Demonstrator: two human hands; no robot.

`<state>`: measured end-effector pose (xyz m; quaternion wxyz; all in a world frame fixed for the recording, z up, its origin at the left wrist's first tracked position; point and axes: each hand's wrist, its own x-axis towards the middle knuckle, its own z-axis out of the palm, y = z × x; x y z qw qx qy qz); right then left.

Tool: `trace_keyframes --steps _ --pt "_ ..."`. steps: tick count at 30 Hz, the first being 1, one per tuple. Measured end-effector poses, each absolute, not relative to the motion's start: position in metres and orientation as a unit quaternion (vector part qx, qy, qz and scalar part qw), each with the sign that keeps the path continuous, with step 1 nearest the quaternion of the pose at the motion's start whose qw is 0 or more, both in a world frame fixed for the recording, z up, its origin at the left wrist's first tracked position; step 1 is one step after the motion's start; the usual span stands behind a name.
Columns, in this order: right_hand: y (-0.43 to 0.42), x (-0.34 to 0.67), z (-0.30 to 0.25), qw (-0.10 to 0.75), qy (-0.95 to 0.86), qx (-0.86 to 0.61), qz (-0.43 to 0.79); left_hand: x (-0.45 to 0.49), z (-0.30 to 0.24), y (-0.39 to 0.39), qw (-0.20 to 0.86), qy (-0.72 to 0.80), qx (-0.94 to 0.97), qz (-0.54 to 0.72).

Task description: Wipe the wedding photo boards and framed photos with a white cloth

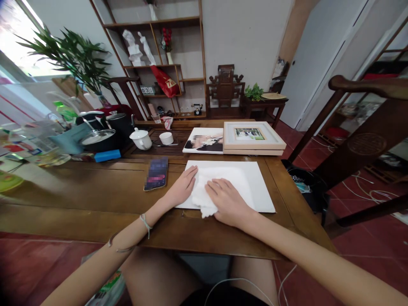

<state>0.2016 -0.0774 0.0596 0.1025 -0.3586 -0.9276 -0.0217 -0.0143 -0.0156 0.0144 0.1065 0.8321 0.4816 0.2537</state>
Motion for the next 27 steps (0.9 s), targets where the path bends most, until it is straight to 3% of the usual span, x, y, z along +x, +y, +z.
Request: trace_keyframes --steps 8,16,21,27 --pt "-0.038 0.171 0.063 0.085 -0.891 -0.436 -0.092 -0.017 0.014 -0.015 0.122 0.467 0.836 0.259" --pt "-0.100 0.156 0.055 0.049 -0.913 -0.371 -0.162 -0.020 0.015 -0.012 0.114 0.411 0.866 0.263" --pt "-0.131 0.175 0.066 0.039 -0.935 -0.333 -0.117 -0.020 0.014 -0.014 0.121 0.458 0.841 0.262" --pt "-0.103 0.199 0.076 0.041 -0.917 -0.389 -0.071 -0.016 0.011 -0.014 0.106 0.475 0.832 0.264"
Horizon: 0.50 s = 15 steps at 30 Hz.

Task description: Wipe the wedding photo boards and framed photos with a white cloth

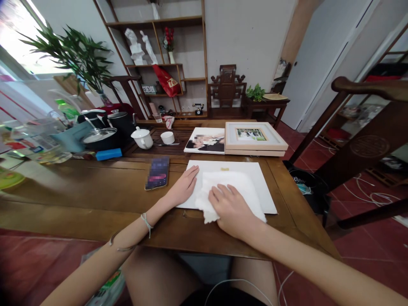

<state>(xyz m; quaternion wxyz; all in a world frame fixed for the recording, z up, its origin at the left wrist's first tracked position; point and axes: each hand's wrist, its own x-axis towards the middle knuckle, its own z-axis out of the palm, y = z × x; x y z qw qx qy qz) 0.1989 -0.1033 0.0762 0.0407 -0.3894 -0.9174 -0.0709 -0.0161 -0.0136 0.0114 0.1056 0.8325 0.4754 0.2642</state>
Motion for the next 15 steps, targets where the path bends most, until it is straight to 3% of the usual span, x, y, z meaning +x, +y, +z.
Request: trace_keyframes --steps 8,15 --pt "-0.038 0.205 0.070 0.081 -0.893 -0.440 -0.046 -0.017 0.009 -0.013 0.102 0.474 0.832 0.268" --pt "-0.050 0.194 0.068 0.045 -0.896 -0.433 -0.084 -0.016 0.013 -0.014 0.102 0.477 0.834 0.257"
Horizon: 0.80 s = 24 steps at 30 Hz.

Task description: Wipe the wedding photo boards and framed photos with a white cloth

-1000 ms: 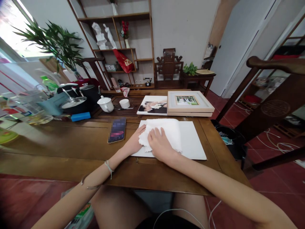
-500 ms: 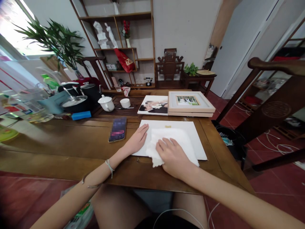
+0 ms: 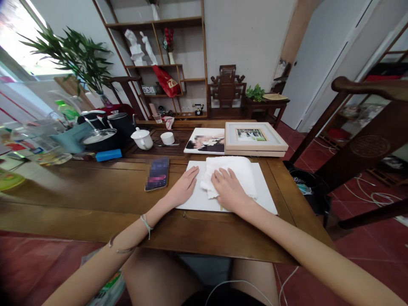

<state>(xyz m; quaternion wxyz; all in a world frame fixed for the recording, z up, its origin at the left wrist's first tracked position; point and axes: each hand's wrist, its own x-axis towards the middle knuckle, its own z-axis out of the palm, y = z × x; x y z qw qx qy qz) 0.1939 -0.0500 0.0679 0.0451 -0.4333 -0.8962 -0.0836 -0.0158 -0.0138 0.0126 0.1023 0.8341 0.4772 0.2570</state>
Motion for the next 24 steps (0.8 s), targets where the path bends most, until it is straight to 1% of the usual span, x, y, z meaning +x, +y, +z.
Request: trace_keyframes --steps 4,7,9,13,19,24 --pt "-0.095 0.191 0.068 0.029 -0.914 -0.397 -0.081 -0.015 0.013 -0.014 0.104 0.479 0.833 0.256" --pt "-0.120 0.194 0.073 0.035 -0.936 -0.349 -0.042 -0.015 0.013 -0.015 0.107 0.477 0.833 0.260" --pt "-0.124 0.197 0.077 0.054 -0.943 -0.329 -0.004 -0.016 0.013 -0.015 0.108 0.474 0.834 0.261" --pt "-0.099 0.203 0.077 0.111 -0.928 -0.351 0.060 -0.015 0.013 -0.015 0.106 0.476 0.834 0.259" --pt "-0.034 0.196 0.070 0.130 -0.890 -0.434 0.049 -0.015 0.011 -0.014 0.100 0.473 0.836 0.258" --pt "0.012 0.170 0.079 0.175 -0.851 -0.482 0.115 -0.016 0.010 -0.013 0.105 0.475 0.833 0.265"
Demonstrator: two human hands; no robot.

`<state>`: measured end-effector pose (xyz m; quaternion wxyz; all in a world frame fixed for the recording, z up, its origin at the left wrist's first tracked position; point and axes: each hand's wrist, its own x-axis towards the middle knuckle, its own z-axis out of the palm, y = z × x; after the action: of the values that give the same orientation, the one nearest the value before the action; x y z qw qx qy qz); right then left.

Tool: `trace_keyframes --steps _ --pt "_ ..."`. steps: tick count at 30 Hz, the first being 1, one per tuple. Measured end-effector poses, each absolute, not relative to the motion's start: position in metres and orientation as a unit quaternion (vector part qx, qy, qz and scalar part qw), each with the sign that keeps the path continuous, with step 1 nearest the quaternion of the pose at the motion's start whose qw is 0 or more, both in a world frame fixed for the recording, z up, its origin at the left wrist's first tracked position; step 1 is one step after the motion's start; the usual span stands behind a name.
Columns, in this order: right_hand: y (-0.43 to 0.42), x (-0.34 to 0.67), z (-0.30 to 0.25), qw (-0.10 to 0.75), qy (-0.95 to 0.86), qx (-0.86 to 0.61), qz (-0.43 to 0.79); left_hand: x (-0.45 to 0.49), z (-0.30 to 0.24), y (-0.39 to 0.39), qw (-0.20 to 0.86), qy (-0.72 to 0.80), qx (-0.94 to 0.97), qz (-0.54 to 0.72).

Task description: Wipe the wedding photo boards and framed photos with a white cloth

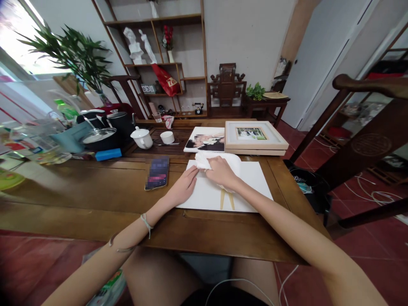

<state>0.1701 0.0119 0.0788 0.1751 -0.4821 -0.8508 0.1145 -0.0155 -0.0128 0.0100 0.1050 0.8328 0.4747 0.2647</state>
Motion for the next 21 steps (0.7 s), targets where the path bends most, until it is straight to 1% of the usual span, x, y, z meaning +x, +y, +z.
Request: trace_keyframes --steps 4,8,15,21 --pt "0.034 0.145 0.083 0.196 -0.840 -0.477 0.168 -0.015 0.013 -0.013 0.107 0.455 0.835 0.288" --pt "0.040 0.131 0.081 0.184 -0.855 -0.456 0.165 -0.014 0.016 -0.014 0.110 0.449 0.836 0.297" --pt "0.036 0.161 0.090 0.118 -0.862 -0.485 0.091 -0.016 0.013 -0.013 0.112 0.454 0.837 0.285" --pt "0.030 0.221 0.098 0.060 -0.850 -0.518 0.075 -0.017 0.010 -0.014 0.106 0.471 0.835 0.265"
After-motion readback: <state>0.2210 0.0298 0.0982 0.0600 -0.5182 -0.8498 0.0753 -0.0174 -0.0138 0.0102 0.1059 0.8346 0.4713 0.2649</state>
